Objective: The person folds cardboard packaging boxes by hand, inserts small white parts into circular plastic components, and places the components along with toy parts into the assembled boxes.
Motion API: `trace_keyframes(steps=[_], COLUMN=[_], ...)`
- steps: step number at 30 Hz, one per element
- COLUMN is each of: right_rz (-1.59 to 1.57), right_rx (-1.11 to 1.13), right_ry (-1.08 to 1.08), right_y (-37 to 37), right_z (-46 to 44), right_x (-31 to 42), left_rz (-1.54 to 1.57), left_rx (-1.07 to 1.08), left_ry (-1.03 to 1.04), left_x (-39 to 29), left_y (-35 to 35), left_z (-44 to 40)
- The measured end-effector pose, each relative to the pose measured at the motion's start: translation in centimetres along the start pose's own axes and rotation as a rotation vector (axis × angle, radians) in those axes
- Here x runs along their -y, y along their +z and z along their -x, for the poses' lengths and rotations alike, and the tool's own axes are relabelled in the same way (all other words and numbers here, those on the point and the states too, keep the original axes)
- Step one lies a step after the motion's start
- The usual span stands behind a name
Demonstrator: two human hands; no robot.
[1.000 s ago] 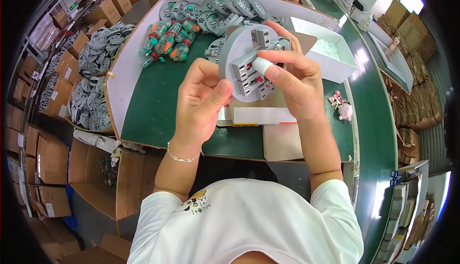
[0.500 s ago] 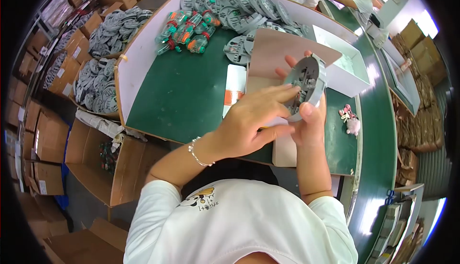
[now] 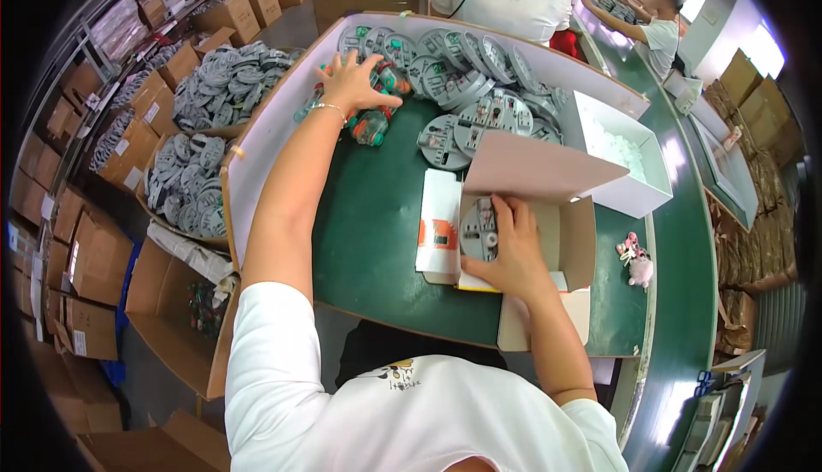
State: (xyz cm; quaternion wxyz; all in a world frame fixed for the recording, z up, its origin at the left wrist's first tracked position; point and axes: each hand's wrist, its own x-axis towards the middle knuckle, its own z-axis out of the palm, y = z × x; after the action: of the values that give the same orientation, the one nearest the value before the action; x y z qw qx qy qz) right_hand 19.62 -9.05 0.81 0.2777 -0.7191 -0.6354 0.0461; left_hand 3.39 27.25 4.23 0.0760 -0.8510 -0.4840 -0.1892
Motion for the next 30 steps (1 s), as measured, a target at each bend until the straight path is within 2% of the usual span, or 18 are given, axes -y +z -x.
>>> trace_keyframes(steps=[2, 6, 11, 15, 18, 23, 26, 27, 30], right_rz=[0.054, 0.061, 0.078, 0.078, 0.080, 0.068, 0.060, 0.060, -0.131], right_rx=[0.020, 0.033, 0.018, 0.016, 0.027, 0.025, -0.013, -0.033, -0.131], right_ry=[0.007, 0.007, -0.006, 0.000, 0.003, 0.026, 0.021, 0.019, 0.020], right_y=[0.3, 0.4, 0.8, 0.7, 0.7, 0.7, 0.8, 0.8, 0.2], right_z=[0.2, 0.2, 0.2, 0.2, 0.4, 0.3, 0.3, 0.4, 0.0], right_x=[0.3, 0.0, 0.1, 0.1, 0.0, -0.1, -0.1, -0.1, 0.0], left_rz=[-0.057, -0.133, -0.165, -0.153, -0.113, -0.105, -0.021, -0.020, 0.402], left_rx=[0.202, 0.376, 0.312, 0.453, 0.326, 0.278, 0.097, 0.107, -0.111], left_ry=[-0.028, -0.040, 0.044, 0.030, 0.047, 0.048, 0.147, 0.147, 0.106], left_x=[-0.5, -1.3, -1.3, -1.4, -1.1, -2.1, -1.9, -1.7, -0.5], left_y=[-0.4, -1.0, -0.7, -1.8, -1.4, -3.1, -3.7, -3.8, -4.4], left_z=[-0.8, -1.3, 0.9, 3.8, 7.3, 12.3, 15.1, 15.7, 17.0])
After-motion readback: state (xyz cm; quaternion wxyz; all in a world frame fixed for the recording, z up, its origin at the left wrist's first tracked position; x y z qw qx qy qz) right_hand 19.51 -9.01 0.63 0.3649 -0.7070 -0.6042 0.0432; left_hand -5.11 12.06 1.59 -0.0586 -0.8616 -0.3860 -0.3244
